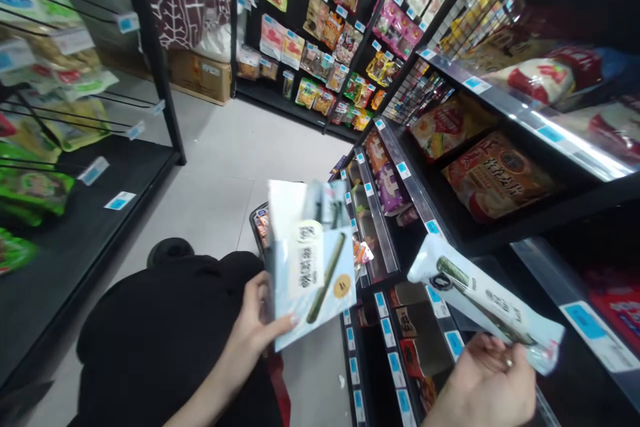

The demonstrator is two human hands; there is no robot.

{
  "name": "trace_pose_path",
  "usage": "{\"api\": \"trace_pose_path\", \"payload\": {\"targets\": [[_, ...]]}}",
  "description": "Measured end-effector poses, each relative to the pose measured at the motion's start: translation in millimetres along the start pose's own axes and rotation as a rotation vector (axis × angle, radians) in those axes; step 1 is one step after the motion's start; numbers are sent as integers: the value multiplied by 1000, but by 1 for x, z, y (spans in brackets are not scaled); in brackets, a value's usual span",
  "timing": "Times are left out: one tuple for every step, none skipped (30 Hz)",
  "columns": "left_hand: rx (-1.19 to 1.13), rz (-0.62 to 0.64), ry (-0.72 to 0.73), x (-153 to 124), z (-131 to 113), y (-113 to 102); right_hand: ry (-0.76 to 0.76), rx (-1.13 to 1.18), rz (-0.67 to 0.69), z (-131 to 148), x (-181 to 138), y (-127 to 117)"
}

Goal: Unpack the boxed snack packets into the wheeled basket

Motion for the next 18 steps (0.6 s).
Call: {"api": "trace_pose_path", "payload": {"targets": [[-86,-47,-1,2,-6,-9,24,54,-69,0,-8,0],[-164,-92,1,4,-13,-18,69,120,-136,-1,-18,0],[-231,-131,9,6,-21,-28,138,190,-183,-3,-27,3],[-285,-166,28,8,-30,-39,220,253,-201,-6,-37,9],[-320,-193,53,11,-38,-49,307,310,-203,-10,-47,16],[-334,-214,85,14,-47,-60,384,357,-196,-12,-56,23],[-329,-231,129,17,-56,-69,442,391,-176,-13,-63,31],[-311,-247,183,20,-64,-78,476,411,-148,-13,-69,38],[-286,-263,244,22,-72,-87,491,420,-117,-13,-74,44],[-279,-281,299,24,-77,-93,498,424,-88,-14,-77,50],[-291,-291,338,26,-80,-98,505,426,-64,-15,-80,55],[-317,-297,361,27,-80,-101,514,431,-45,-18,-82,60],[-345,-297,368,29,-79,-103,524,436,-31,-23,-83,64],[-370,-299,370,30,-77,-103,539,441,-20,-28,-85,70],[-388,-299,373,30,-75,-103,558,447,-10,-35,-86,76],[-402,-299,380,31,-73,-102,581,454,0,-44,-88,84],[-414,-298,386,31,-72,-101,609,461,10,-53,-91,92],[-433,-300,391,31,-71,-101,640,465,19,-63,-94,102]]}}
Point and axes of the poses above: each hand's wrist, its own x-axis towards the middle knuckle, its own y-axis out of the palm, z = x × y, the point moved 9 cm from there along x, towards the middle knuckle, and after that the axes turned 12 degrees about -z, right-handed, at the moved point
